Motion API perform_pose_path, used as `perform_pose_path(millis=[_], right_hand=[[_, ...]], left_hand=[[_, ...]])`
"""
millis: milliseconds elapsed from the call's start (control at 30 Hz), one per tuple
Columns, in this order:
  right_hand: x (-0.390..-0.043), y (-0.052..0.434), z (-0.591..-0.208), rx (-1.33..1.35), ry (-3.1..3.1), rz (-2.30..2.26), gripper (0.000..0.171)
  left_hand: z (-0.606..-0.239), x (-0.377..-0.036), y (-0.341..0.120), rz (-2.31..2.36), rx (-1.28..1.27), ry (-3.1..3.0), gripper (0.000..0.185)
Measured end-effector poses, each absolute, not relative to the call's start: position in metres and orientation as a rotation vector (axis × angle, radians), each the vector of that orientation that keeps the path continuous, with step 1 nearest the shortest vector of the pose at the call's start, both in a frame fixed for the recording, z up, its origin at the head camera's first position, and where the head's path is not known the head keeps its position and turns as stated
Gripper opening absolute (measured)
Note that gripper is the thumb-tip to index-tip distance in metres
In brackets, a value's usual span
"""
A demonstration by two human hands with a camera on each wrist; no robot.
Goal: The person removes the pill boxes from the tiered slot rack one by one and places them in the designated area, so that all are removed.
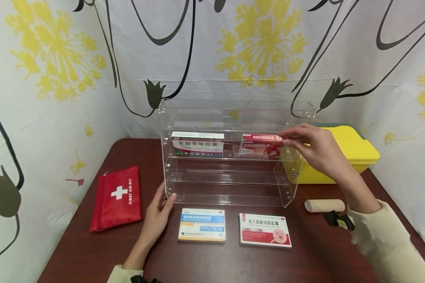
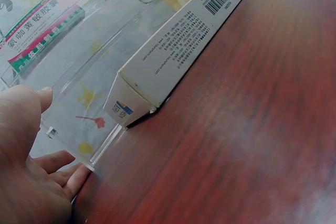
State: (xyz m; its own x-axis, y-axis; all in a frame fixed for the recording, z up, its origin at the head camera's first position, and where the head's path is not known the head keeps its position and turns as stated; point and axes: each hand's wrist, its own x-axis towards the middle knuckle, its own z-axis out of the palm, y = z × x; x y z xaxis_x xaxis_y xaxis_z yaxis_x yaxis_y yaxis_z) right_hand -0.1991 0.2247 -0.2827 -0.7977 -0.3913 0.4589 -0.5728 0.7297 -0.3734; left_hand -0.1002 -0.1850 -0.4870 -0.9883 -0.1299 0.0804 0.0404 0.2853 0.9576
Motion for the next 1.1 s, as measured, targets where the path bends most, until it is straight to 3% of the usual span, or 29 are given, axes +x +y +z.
perform_pose_path(millis=[500, 1100], right_hand=[[-0.203, 0.226, -0.282, 0.739, -2.424, 0.82, 0.026], [-0.177, 0.216, -0.226, 0.724, -2.212, 0.96, 0.026]], left_hand=[[-0.487, -0.1, -0.185, -1.785, 0.073, -2.394, 0.061], [-0.486, -0.099, -0.184, -1.793, 0.096, -2.394, 0.06]])
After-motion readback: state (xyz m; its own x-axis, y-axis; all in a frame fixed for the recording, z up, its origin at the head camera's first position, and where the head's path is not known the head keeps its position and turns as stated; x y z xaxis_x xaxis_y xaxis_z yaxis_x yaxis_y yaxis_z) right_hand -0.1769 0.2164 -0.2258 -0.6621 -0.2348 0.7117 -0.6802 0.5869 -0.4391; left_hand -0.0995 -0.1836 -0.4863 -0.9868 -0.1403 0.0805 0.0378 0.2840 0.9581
